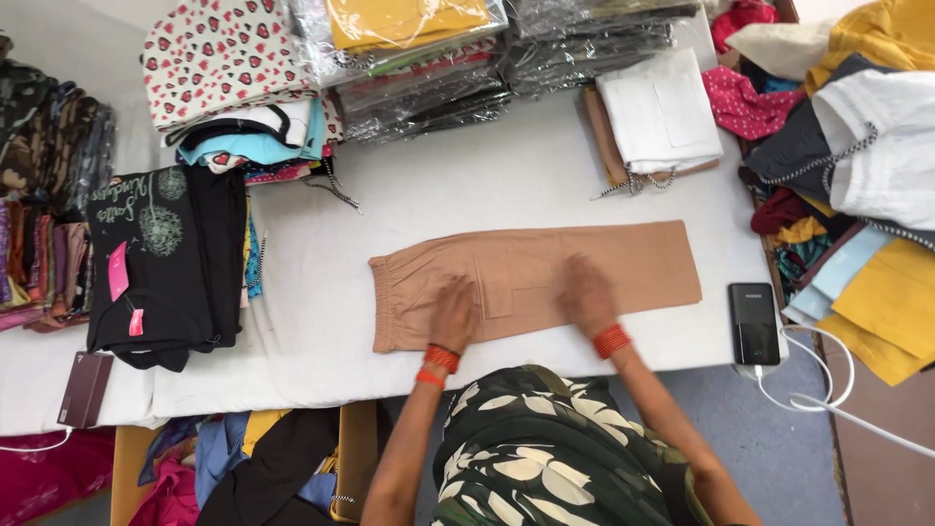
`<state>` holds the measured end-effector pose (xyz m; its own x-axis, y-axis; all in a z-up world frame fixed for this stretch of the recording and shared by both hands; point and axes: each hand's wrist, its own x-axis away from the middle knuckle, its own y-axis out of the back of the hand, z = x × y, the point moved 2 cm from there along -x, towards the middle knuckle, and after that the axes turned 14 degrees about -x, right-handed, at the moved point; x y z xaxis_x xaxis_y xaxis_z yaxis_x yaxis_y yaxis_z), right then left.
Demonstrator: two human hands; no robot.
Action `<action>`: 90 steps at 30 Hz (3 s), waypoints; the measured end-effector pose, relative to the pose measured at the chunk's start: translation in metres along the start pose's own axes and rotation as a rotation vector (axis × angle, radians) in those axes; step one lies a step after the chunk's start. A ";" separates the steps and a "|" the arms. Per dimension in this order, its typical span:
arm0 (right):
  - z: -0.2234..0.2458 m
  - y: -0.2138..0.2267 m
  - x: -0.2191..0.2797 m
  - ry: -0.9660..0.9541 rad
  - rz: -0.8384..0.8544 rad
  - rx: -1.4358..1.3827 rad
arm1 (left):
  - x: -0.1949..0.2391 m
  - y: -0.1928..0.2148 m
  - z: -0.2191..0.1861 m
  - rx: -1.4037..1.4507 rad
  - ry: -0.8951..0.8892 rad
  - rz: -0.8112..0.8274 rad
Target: The person folds a pair of beige pants, followed by a pair of white pants, and finally a pair of dark grey pants on a white table. The person smooths each garment and folds it into a compact rectangle before placing it aside.
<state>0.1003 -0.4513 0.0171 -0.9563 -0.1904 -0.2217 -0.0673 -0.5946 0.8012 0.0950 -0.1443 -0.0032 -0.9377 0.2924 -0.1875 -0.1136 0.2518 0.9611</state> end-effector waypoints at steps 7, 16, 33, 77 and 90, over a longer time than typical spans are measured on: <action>0.026 -0.042 -0.009 0.278 0.426 -0.079 | -0.027 -0.008 -0.024 -0.240 -0.090 0.352; -0.155 0.057 -0.048 -0.189 0.050 0.262 | -0.048 0.005 0.046 -0.373 0.215 0.493; -0.151 0.081 -0.053 -0.378 0.049 0.230 | -0.064 0.017 0.067 -0.447 0.474 0.641; -0.021 0.036 -0.002 -0.570 -0.174 -0.704 | -0.054 -0.007 -0.019 1.421 0.602 0.352; 0.037 0.023 0.019 -0.345 0.161 -0.823 | -0.039 -0.101 0.020 1.153 0.757 0.253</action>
<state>0.0699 -0.4402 0.0515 -0.9775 -0.1537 0.1442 0.1725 -0.9766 0.1284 0.1494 -0.1622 -0.0967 -0.8814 -0.0256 0.4716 0.0665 0.9819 0.1774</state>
